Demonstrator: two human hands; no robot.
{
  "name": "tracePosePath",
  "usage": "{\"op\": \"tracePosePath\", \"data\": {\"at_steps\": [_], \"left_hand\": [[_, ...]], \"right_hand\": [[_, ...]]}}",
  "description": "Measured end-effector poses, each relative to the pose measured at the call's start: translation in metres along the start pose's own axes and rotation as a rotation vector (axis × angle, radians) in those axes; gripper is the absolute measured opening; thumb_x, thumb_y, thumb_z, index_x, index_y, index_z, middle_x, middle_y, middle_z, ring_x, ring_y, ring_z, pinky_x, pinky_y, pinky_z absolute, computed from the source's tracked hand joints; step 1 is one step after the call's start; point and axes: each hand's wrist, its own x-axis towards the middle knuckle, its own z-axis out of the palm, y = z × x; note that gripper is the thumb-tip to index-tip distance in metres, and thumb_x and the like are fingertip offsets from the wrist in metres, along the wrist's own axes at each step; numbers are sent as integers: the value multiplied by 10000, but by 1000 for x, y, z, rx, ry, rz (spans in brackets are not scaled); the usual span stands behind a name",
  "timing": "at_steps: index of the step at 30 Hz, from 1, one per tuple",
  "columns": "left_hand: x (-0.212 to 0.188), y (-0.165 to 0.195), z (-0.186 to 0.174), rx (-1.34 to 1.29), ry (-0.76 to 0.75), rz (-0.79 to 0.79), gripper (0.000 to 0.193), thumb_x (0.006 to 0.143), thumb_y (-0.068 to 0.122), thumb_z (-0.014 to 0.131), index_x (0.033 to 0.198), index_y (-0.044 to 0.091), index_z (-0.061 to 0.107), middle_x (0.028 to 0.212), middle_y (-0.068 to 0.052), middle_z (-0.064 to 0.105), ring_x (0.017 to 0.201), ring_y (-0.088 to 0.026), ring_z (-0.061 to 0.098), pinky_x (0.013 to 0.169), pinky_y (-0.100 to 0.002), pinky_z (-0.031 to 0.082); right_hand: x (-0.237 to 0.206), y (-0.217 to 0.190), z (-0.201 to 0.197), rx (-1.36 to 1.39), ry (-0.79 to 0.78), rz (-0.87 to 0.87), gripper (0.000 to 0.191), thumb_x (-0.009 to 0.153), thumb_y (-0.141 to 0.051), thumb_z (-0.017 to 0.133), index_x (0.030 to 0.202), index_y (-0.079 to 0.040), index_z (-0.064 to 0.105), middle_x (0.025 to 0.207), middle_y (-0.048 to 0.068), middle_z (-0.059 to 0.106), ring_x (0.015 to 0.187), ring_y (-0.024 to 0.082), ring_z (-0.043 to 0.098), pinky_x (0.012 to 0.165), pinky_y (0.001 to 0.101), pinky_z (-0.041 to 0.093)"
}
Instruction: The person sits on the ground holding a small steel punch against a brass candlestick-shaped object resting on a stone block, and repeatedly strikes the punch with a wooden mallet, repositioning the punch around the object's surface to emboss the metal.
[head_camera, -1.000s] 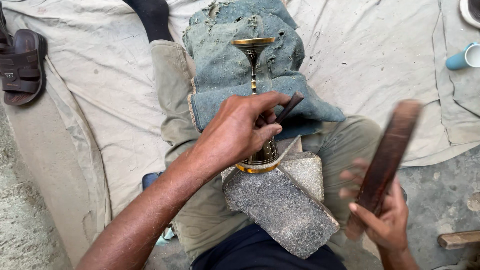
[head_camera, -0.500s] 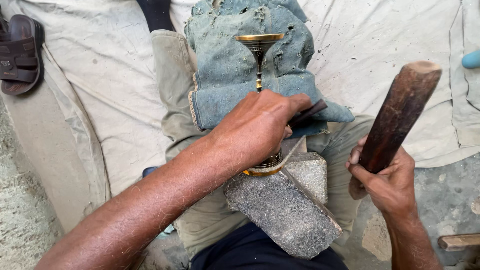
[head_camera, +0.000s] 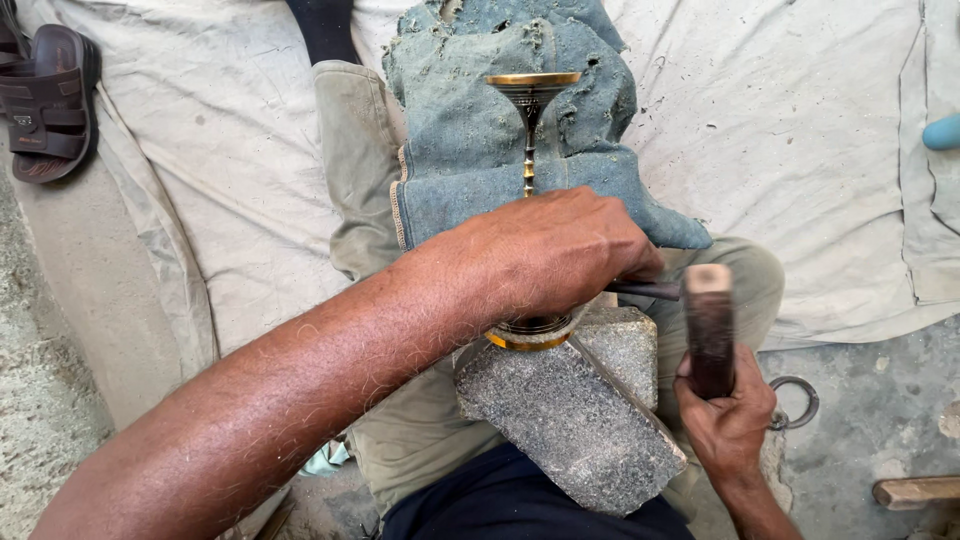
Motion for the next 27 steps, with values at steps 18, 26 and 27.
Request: {"op": "tracePosePath", "data": {"at_steps": [18,26,27], "left_hand": [[-31,-2,4,-147,278,-57,389,829,21,686,1212,89,685,878,-177,740,795,-353,738,679,-463,573],[-59,0,20,-196,605,-62,423,820,32,771,1226,31,651,974,-176,745,872,-355,731,762,-440,579],[-62,1,22,-241,595,-121,429,821,26,773,1232,34,653,956,-174,743,845,-339,735,740,-429,578]], "right_hand": [[63,-62,-36,110,-188,-55,419,837,125,658,1234,11,586,958,50,660,891,132,671,786,295,605],[119,-120,-52,-725,-416,-119,324,852,-47,733,1167,-54,658,796,55,670,629,167,643,576,357,578],[123,-127,-50,-682,-395,-187,280,867,-50,723,1138,-36,653,828,67,655,666,168,631,597,354,571]]}}
